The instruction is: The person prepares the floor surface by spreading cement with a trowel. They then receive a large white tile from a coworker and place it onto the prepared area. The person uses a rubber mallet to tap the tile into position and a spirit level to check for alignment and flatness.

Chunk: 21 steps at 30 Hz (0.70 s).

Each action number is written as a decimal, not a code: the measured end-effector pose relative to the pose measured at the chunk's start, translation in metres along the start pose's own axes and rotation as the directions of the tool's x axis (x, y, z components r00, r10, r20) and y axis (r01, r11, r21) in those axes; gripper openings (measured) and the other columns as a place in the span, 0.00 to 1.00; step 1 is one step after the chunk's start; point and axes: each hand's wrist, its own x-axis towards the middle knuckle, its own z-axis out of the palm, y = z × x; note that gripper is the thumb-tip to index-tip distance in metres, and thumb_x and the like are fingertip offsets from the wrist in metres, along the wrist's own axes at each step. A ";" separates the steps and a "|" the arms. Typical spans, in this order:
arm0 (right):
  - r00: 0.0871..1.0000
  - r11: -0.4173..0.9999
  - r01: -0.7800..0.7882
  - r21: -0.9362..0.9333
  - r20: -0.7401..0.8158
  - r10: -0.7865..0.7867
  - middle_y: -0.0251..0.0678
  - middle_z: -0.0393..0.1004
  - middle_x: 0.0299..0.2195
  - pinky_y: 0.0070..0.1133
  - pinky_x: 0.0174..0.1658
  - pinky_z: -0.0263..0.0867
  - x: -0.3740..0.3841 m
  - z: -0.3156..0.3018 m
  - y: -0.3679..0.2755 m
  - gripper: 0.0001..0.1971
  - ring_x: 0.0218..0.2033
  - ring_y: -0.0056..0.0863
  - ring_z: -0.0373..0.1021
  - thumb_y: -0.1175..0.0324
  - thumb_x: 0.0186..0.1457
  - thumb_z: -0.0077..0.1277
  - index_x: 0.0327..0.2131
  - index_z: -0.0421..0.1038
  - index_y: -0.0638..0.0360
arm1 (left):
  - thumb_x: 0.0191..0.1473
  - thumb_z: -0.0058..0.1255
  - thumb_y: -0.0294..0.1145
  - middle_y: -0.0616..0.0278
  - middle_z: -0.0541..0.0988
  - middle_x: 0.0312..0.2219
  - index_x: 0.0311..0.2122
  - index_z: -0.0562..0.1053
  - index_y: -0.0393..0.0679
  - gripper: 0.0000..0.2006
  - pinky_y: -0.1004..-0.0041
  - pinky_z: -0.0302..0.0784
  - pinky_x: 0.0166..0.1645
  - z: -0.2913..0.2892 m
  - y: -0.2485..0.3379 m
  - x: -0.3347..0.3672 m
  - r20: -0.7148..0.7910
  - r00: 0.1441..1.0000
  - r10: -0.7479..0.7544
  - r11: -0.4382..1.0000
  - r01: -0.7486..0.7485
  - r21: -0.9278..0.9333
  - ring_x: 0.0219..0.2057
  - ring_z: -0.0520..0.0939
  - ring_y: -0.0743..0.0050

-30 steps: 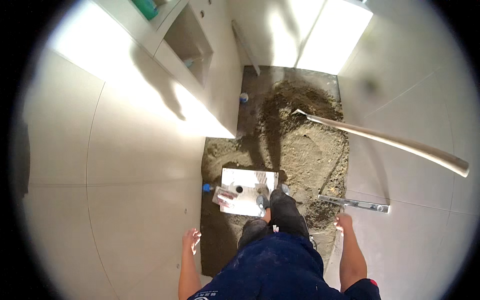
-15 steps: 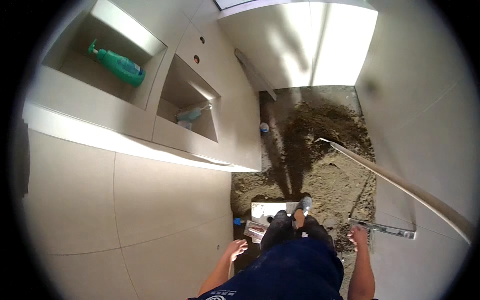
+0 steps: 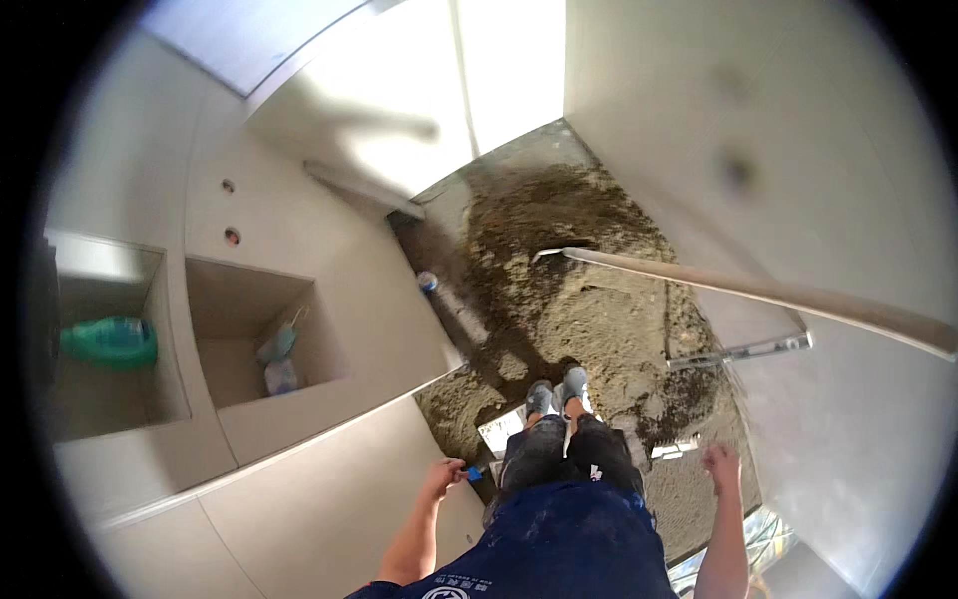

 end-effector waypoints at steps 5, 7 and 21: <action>0.893 0.869 -0.412 0.276 -0.070 0.445 0.36 0.71 0.21 0.27 0.26 0.71 -0.121 -0.021 0.157 0.01 0.25 0.34 0.73 0.71 0.53 0.51 0.31 0.70 0.55 | 0.51 0.57 0.31 0.58 0.79 0.27 0.31 0.77 0.36 0.08 0.69 0.81 0.33 -0.010 0.047 0.037 0.114 0.963 0.245 0.908 -0.269 0.321 0.24 0.81 0.68; 0.957 0.956 -0.288 -0.059 0.015 0.289 0.38 0.72 0.25 0.28 0.29 0.72 -0.163 -0.041 0.231 0.04 0.28 0.36 0.75 0.70 0.55 0.51 0.35 0.71 0.55 | 0.51 0.58 0.32 0.58 0.78 0.26 0.29 0.76 0.35 0.09 0.68 0.81 0.31 0.018 0.065 0.030 0.120 0.984 0.132 0.951 -0.160 0.266 0.23 0.81 0.67; 0.967 0.933 -0.239 0.271 -0.021 0.254 0.35 0.74 0.31 0.24 0.31 0.71 -0.168 0.043 0.184 0.14 0.31 0.28 0.73 0.64 0.59 0.52 0.46 0.70 0.59 | 0.43 0.64 0.40 0.57 0.80 0.28 0.31 0.78 0.47 0.12 0.57 0.76 0.36 0.082 0.111 0.082 0.837 0.487 0.248 -0.377 -0.748 0.547 0.32 0.82 0.54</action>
